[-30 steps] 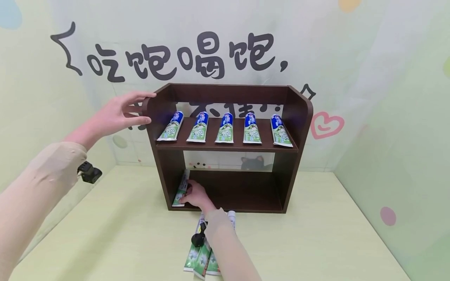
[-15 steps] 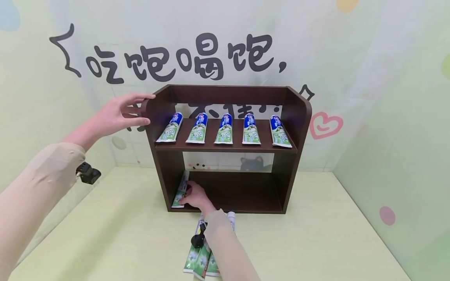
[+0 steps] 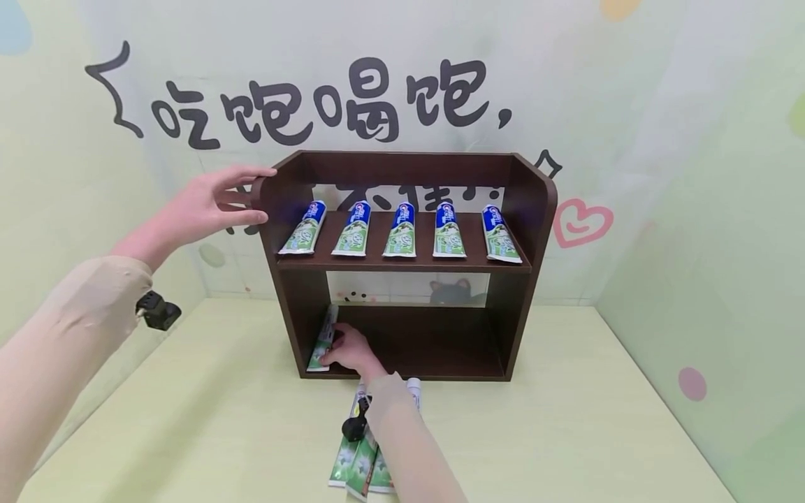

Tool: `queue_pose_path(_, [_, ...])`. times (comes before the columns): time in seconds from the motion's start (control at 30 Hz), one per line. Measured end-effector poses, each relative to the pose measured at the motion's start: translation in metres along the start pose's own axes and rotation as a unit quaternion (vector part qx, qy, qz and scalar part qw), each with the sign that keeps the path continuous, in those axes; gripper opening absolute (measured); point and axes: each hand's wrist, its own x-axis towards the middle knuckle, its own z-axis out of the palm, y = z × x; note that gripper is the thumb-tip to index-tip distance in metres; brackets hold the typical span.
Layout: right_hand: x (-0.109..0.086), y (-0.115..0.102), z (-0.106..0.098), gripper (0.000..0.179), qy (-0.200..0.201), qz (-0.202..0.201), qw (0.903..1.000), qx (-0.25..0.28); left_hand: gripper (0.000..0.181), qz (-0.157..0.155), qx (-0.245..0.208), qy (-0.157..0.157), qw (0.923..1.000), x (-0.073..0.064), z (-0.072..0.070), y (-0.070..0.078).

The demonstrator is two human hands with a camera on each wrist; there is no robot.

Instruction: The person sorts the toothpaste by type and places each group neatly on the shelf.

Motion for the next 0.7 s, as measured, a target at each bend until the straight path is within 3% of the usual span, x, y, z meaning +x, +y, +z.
queue_pose_path(0.53, [0.001,0.001,-0.008,0.077,-0.039,0.020,0.9990,0.008,0.064,-0.014,0.008,0.009,0.9998,0.001,0.000,-0.002])
queue_pose_path(0.7, [-0.011,-0.002,-0.017,0.082,-0.061,0.015,0.9966,0.052,0.064,-0.006,0.003,0.010,0.9999,0.001,0.001,-0.003])
